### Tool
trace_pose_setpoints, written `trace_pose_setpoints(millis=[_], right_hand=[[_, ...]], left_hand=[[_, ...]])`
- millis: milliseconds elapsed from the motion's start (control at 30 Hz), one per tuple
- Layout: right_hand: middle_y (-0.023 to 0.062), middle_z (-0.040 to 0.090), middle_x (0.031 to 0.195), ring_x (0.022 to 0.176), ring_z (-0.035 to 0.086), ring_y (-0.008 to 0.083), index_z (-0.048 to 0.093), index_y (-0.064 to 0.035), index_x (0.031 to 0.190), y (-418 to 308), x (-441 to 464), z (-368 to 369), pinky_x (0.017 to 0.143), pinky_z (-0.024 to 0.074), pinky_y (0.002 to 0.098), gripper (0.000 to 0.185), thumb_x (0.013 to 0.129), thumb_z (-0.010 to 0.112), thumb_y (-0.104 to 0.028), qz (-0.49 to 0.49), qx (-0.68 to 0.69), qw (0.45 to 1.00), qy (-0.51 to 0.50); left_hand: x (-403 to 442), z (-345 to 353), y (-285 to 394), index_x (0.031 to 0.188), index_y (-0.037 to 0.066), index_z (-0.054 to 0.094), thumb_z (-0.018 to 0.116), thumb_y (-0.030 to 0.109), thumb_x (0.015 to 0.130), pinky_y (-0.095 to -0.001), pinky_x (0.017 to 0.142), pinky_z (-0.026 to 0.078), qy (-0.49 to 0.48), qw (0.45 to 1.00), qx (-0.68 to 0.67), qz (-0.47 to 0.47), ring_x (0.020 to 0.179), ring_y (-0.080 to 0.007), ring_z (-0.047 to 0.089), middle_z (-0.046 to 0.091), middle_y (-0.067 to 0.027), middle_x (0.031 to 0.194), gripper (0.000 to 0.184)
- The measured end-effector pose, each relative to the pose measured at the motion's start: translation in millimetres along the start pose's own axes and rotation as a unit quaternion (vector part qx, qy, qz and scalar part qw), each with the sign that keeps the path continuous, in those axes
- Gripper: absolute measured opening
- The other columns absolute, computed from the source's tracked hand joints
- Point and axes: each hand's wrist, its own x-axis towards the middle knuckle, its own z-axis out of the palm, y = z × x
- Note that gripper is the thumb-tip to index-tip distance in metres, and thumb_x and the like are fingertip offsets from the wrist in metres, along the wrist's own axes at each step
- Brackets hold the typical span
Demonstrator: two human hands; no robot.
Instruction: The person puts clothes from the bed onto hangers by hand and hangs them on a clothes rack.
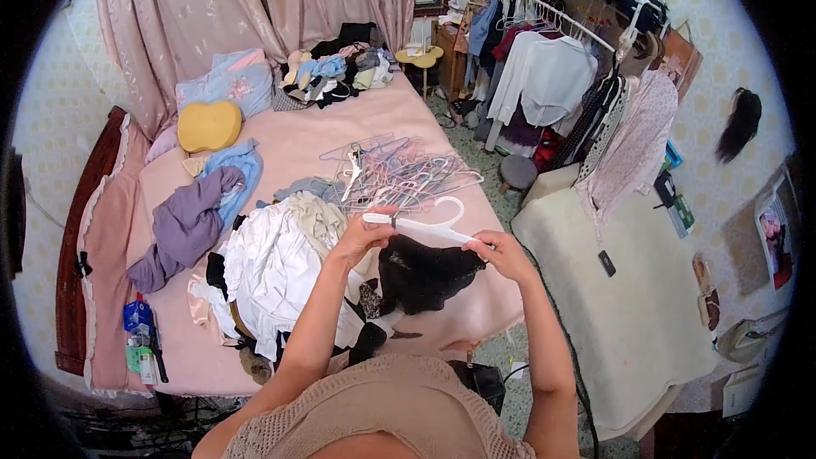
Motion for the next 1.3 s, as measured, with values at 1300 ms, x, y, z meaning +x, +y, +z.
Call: trace_pose_setpoints(millis=[1300], right_hand=[[0.0128, 0.055, 0.120, 0.068, 0.062, 0.0137, 0.042, -0.0062, 0.127, 16, 29, -4, 0.062, 0.0506, 0.0233, 0.038, 0.089, 0.042, -0.005, -0.013, 0.325, 0.934, 0.148]], left_hand=[[7, -44, 1, 0.087, 0.001, 0.064, 0.062, 0.011, 0.081, -0.0209, 0.070, 0.041, 0.105, 0.935, 0.278, 0.194, 0.074, -0.0065, 0.051, 0.061, -0.0001, 0.078, 0.012]])
